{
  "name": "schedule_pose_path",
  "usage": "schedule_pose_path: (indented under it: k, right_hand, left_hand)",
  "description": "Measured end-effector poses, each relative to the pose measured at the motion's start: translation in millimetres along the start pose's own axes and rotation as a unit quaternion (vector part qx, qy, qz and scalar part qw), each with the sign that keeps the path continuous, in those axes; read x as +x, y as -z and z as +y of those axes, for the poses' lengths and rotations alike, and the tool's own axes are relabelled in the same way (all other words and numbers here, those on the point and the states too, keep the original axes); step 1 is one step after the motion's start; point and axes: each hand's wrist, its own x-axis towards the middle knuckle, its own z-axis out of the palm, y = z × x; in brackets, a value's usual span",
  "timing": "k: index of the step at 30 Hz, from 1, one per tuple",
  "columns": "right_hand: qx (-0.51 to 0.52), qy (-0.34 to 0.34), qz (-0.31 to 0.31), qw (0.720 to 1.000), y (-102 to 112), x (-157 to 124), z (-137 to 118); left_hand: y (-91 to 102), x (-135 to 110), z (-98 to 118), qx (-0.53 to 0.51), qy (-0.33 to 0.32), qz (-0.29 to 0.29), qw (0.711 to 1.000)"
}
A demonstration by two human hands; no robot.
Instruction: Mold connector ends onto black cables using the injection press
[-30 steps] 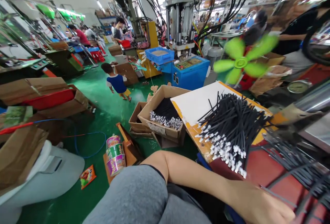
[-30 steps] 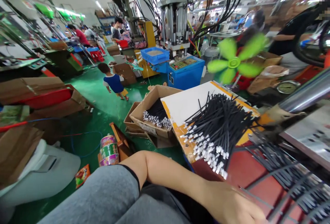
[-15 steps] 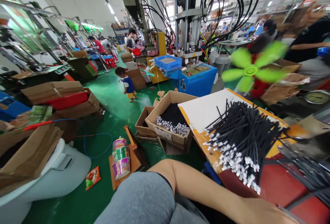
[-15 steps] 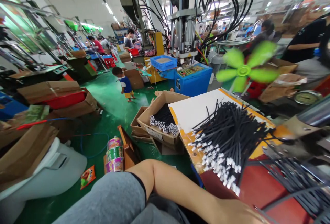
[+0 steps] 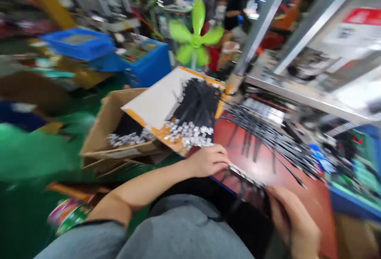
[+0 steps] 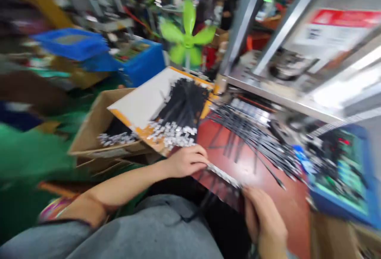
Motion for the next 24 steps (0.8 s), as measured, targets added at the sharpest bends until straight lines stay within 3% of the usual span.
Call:
schedule_pose_path:
  k: [3,7,9,12,17,21,22,24]
  right_hand:
    - [-0.078,-0.01,0.008,0.997,23.8,-12.4,-3.3]
    - [-0.131,-0.049,-0.079,0.987,43.4,10.3,-2.4]
    - [-0.144,-0.057,-0.124,0.98,49.0,17.8,-5.1]
    - [-0.164,-0.021,-0.14,0.976,47.0,21.2,-13.5]
    - [-0.159,-0.017,-0.187,0.969,50.5,24.9,-16.4]
    - [-0.035,-0.045,-0.272,0.961,83.5,63.8,29.3]
    - [-0.042,-0.057,-0.259,0.963,90.1,83.4,48.4]
    - [-0.135,-0.104,-0.165,0.971,94.7,132.9,90.8]
  left_hand:
    - [9.4,8.7,-4.0,-0.018,0.017,-0.001,1.0]
    - [11.0,18.0,-4.4,0.02,-0.004,-0.032,0.999]
    - [9.5,19.3,-3.7,0.037,-0.007,-0.042,0.998]
    - [13.8,20.4,-3.8,0.058,-0.007,-0.083,0.995]
    - [57.4,33.9,-3.7,0.094,-0.039,-0.173,0.98]
    - [90.3,83.8,-21.1,0.15,-0.061,-0.209,0.964]
    - [90.9,104.8,-29.7,0.174,-0.068,-0.223,0.957]
    - [81.6,154.6,-49.9,0.24,-0.074,-0.242,0.937]
